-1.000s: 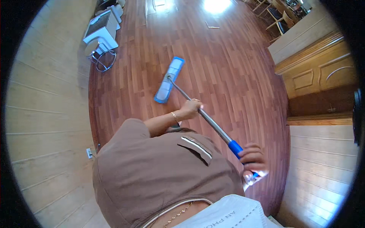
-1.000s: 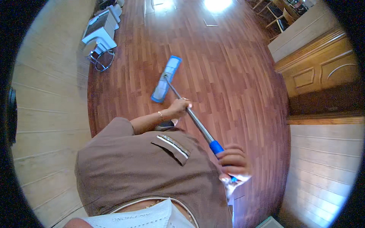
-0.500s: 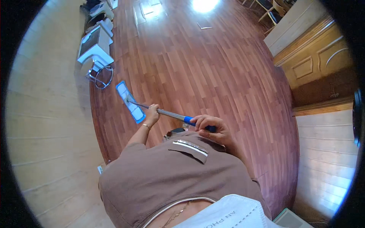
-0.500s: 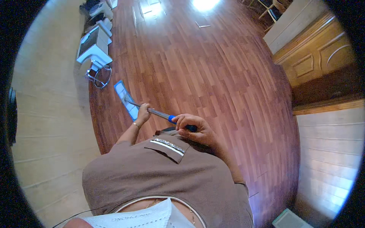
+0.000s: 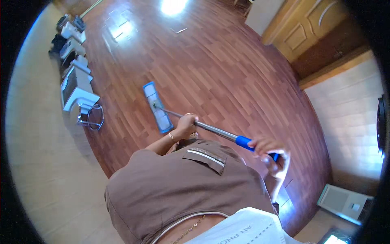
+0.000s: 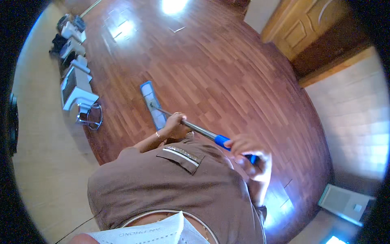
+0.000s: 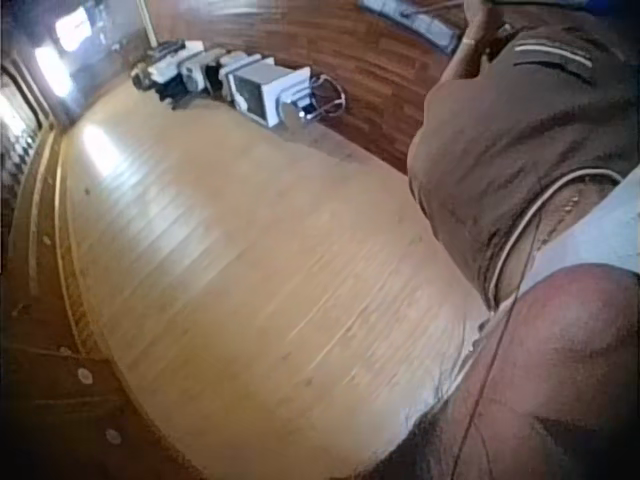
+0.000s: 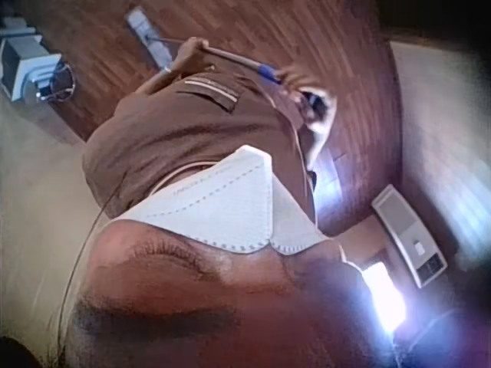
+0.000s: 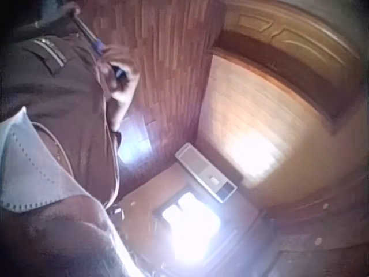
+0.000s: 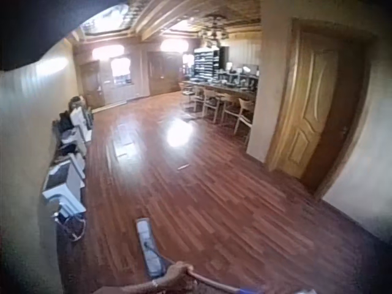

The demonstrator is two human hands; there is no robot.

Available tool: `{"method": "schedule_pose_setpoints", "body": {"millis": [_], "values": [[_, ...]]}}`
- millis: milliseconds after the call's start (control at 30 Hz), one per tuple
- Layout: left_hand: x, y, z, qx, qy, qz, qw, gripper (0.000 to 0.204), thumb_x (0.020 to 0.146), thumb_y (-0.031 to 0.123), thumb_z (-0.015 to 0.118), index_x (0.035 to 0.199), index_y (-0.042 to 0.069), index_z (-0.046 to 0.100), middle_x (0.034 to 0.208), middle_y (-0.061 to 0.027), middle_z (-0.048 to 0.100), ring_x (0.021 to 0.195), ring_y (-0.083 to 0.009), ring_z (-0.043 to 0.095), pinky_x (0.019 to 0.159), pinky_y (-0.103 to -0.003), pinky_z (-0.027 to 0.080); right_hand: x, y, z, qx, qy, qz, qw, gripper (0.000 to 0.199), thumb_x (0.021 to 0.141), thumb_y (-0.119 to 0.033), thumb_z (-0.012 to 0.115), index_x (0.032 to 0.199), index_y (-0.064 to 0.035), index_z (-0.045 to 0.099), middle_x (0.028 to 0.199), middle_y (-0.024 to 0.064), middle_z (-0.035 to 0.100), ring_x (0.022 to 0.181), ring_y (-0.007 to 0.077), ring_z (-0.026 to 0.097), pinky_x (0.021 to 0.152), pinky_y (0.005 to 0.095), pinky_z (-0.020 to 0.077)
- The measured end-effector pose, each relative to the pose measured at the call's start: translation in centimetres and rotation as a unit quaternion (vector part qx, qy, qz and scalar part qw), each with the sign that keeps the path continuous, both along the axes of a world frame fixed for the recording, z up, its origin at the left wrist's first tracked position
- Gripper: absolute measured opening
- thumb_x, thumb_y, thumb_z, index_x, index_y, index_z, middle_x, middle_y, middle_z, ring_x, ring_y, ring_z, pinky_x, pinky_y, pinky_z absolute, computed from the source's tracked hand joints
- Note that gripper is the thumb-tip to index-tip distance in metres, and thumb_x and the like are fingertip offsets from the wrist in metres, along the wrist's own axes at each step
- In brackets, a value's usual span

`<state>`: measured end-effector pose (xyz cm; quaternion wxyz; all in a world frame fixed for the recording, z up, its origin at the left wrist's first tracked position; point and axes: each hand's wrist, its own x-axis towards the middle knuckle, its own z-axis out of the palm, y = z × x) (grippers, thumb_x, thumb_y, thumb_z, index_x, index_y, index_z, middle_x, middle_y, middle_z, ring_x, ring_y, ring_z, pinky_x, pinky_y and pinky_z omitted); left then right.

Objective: Mop the wooden floor of a large hall or dining room.

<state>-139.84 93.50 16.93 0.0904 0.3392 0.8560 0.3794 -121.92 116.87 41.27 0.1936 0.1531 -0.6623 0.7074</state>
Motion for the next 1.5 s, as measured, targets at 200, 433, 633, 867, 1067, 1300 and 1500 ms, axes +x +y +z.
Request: {"method": "schedule_pose_setpoints", "body": {"millis": [200, 433, 633, 867, 1067, 1300, 1500], "values": [[1.0, 10.5, 0.3, 0.12, 0.011, -0.25, 0.961, 0.017, 0.067, 0.012, 0.066, 0.066, 0.008, 0.051, 0.07, -0.0112, 0.057, 0.074, -0.0336, 0.057, 0.066, -0.044, 0.045, 7.8, -0.8, 2.6, 0.123, 0.062, -0.228, 0.964, 0.028, 0.082, -0.029, 0.066, 0.08, -0.0029, 0.056, 0.067, 0.0112, 0.06, 0.069, 0.0274, 0.062, 0.068, 0.0398, 0.0472], [6.3, 18.6, 1.7, 0.097, 0.027, -0.42, 0.902, 0.018, 0.074, 0.018, 0.065, 0.074, 0.009, 0.049, 0.073, -0.009, 0.055, 0.077, -0.0324, 0.058, 0.066, -0.046, 0.045, 14.3, -2.9, 4.0, 0.307, 0.0, -0.285, 0.908, 0.021, 0.085, -0.029, 0.064, 0.087, -0.0089, 0.059, 0.071, 0.0051, 0.061, 0.071, 0.0238, 0.064, 0.066, 0.0395, 0.0488], [10.1, 24.0, 2.1, 0.115, 0.002, -0.572, 0.812, 0.021, 0.074, 0.024, 0.065, 0.074, 0.009, 0.051, 0.075, -0.0096, 0.057, 0.078, -0.0339, 0.058, 0.069, -0.047, 0.046, 15.6, -2.3, 5.2, 0.362, -0.09, -0.271, 0.887, 0.02, 0.086, -0.028, 0.061, 0.083, -0.0098, 0.056, 0.072, 0.0062, 0.057, 0.075, 0.0251, 0.06, 0.07, 0.0424, 0.0473], [11.4, 25.7, 0.5, 0.075, 0.103, -0.545, 0.829, 0.023, 0.068, 0.035, 0.066, 0.068, 0.013, 0.059, 0.07, -0.007, 0.06, 0.073, -0.0292, 0.061, 0.069, -0.046, 0.044, 16.7, -2.8, 0.7, 0.331, -0.013, -0.335, 0.882, 0.022, 0.087, -0.03, 0.06, 0.08, -0.0098, 0.054, 0.072, 0.0072, 0.057, 0.077, 0.027, 0.059, 0.073, 0.045, 0.0458], [14.5, 20.7, -2.7, 0.031, 0.117, -0.471, 0.874, 0.009, 0.063, 0.02, 0.064, 0.067, 0.015, 0.06, 0.069, -0.0047, 0.06, 0.074, -0.0284, 0.061, 0.073, -0.048, 0.043, 22.0, -10.2, -4.1, 0.282, 0.037, -0.417, 0.863, 0.029, 0.086, -0.035, 0.059, 0.074, -0.0097, 0.052, 0.073, 0.0089, 0.055, 0.082, 0.0303, 0.055, 0.079, 0.0487, 0.0423], [3.9, 24.2, -7.6, -0.027, 0.121, -0.354, 0.927, 0.011, 0.063, 0.016, 0.061, 0.071, 0.015, 0.054, 0.077, -0.0019, 0.057, 0.081, -0.0278, 0.06, 0.068, -0.05, 0.041, 13.5, -4.7, -7.4, 0.259, 0.021, -0.32, 0.911, 0.019, 0.081, -0.024, 0.067, 0.079, -0.0072, 0.058, 0.082, 0.0131, 0.061, 0.091, 0.0338, 0.058, 0.081, 0.0459, 0.0456], [-4.8, 18.8, -11.0, -0.019, 0.125, -0.22, 0.967, 0.009, 0.066, 0.019, 0.061, 0.07, 0.013, 0.056, 0.075, -0.0075, 0.06, 0.079, -0.0289, 0.062, 0.062, -0.043, 0.048, 6.7, -3.2, -9.9, 0.301, -0.033, -0.188, 0.934, 0.011, 0.067, -0.01, 0.072, 0.076, -0.012, 0.067, 0.101, 0.0101, 0.068, 0.107, 0.0353, 0.057, 0.091, 0.0431, 0.043]]}}
